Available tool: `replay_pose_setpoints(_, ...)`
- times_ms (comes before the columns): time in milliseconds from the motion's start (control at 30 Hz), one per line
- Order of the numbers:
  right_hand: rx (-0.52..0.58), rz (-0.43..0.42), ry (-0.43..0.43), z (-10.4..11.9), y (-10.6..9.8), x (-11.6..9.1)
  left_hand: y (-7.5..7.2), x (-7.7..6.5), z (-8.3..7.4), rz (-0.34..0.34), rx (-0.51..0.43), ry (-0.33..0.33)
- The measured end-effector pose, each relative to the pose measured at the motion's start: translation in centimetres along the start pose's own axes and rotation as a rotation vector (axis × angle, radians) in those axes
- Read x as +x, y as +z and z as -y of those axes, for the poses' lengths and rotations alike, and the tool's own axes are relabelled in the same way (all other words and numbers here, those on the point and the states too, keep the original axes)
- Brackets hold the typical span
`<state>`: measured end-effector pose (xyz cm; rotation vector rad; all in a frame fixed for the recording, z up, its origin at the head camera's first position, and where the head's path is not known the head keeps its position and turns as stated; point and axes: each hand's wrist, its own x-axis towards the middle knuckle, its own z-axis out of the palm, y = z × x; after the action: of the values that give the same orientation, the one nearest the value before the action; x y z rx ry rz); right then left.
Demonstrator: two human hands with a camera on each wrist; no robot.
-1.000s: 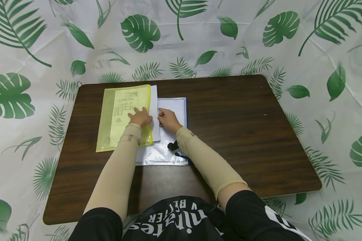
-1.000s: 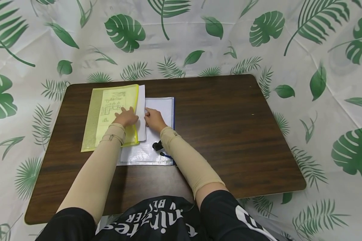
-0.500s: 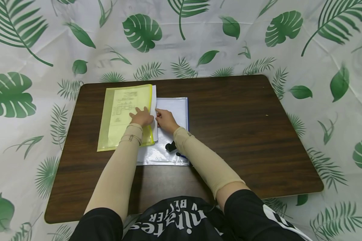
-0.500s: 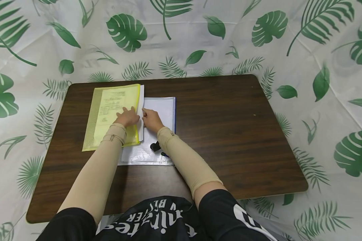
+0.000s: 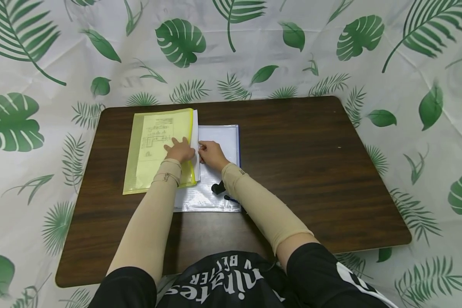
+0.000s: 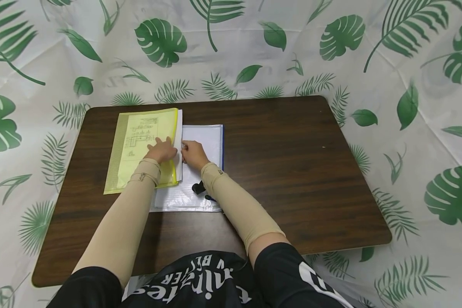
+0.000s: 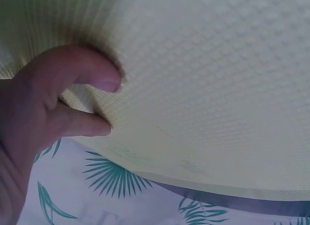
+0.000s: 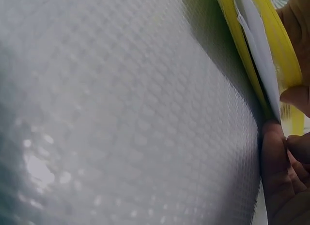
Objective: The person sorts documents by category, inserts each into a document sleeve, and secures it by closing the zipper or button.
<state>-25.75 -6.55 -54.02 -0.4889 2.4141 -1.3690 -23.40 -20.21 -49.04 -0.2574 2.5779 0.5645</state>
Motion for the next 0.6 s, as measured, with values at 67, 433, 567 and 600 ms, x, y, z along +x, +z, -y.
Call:
replay_pose_setpoints(67, -0.015, 0.001, 0.001, -0.09, 0.08, 0.09, 0.04, 0.05, 0.04, -0.002, 0.006, 0.005)
replay_pose_setpoints(433, -0.093, 0.014, -0.03, -0.1, 0.32, 0.38, 0.71, 0.56, -0.01, -0.012, 0.029, 0.007)
replay_pose_setpoints(567, -0.11, 0.017, -0.043, 0.36, 0.43, 0.45, 0.66, 0.56, -0.25, -0.009, 0.042, 0.021)
replay_pose_setpoints(600, -0.117, 0.02, -0.048, 0.48, 0.48, 0.52, 0.61, 0.53, -0.28, -0.015, 0.042, 0.026)
